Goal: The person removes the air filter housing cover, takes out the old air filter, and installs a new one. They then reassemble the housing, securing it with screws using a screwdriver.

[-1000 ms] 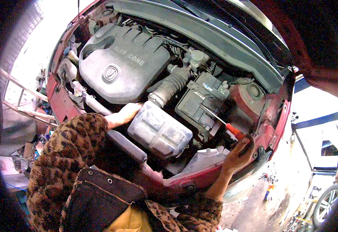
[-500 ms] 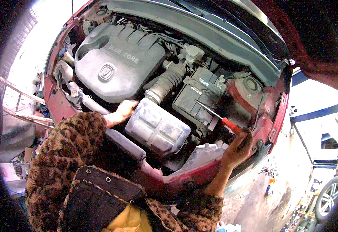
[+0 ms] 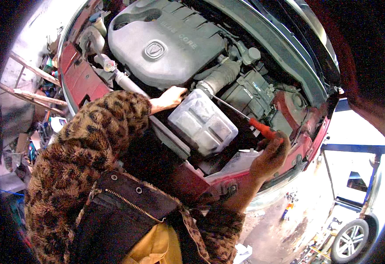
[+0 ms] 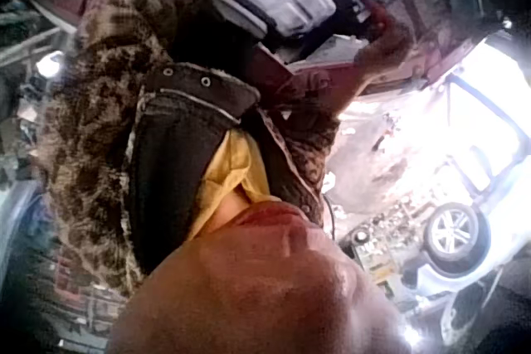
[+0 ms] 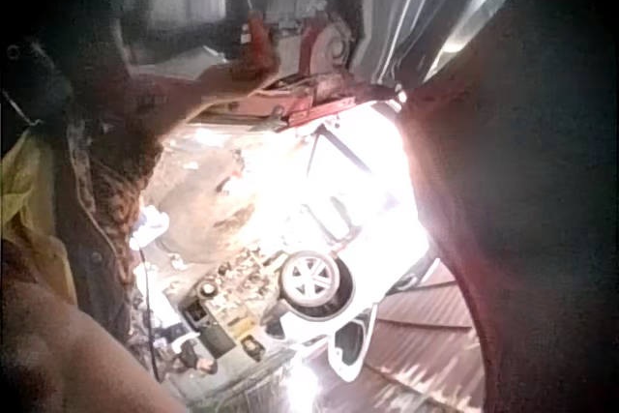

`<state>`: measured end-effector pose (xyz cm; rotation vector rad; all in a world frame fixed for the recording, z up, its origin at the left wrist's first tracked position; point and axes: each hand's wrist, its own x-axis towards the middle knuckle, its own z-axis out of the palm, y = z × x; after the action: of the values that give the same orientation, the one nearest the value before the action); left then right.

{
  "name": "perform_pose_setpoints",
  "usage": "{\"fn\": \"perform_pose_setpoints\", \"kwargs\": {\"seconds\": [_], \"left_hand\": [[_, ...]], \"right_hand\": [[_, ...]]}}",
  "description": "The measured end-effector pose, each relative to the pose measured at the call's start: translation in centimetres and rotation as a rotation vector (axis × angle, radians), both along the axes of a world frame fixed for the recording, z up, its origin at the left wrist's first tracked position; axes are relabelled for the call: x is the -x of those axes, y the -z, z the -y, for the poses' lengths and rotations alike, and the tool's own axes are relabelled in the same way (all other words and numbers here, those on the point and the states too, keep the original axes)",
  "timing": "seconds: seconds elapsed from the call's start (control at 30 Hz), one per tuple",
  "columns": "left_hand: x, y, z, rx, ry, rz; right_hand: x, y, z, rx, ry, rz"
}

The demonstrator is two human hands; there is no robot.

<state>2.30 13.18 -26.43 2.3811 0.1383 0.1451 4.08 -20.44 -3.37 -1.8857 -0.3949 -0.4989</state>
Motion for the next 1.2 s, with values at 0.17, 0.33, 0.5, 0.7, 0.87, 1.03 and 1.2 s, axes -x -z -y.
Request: {"fn": "perform_pose_setpoints", "kwargs": {"seconds": [0.17, 0.33, 0.5, 0.7, 0.87, 1.03, 1.2], "left_hand": [[-0.6, -0.6, 1.0, 0.066, -0.072, -0.162], [-0.5, -0.2, 0.8, 0.148, -0.15, -0.199], [-1.1, -0.1, 1.6, 0.226, -0.182, -0.259], [-0.8, -0.7, 1.2, 0.246, -0.223, -0.257], [-0.6, 0.2, 1.3, 0.211, -0.174, -0.199], [-0.8, 0.1, 0.9, 0.385, -0.236, -0.305], [-0.6, -0.8, 1.3, 0.211, -0.197, -0.263]], "right_hand": [[1.8, -1.9, -7.8, 0.31, -0.022, 0.193], [0.7, -0.6, -14.2, 0.483, -0.177, 0.255], [0.7, -0.6, -16.3, 0.559, -0.25, 0.212], [1.0, -0.8, -16.9, 0.591, -0.298, 0.188], [0.7, -0.5, -16.7, 0.561, -0.32, 0.287], [0.9, -1.2, -16.7, 0.618, -0.324, 0.138], [1.0, -1.2, -16.7, 0.606, -0.339, 0.194]]}}
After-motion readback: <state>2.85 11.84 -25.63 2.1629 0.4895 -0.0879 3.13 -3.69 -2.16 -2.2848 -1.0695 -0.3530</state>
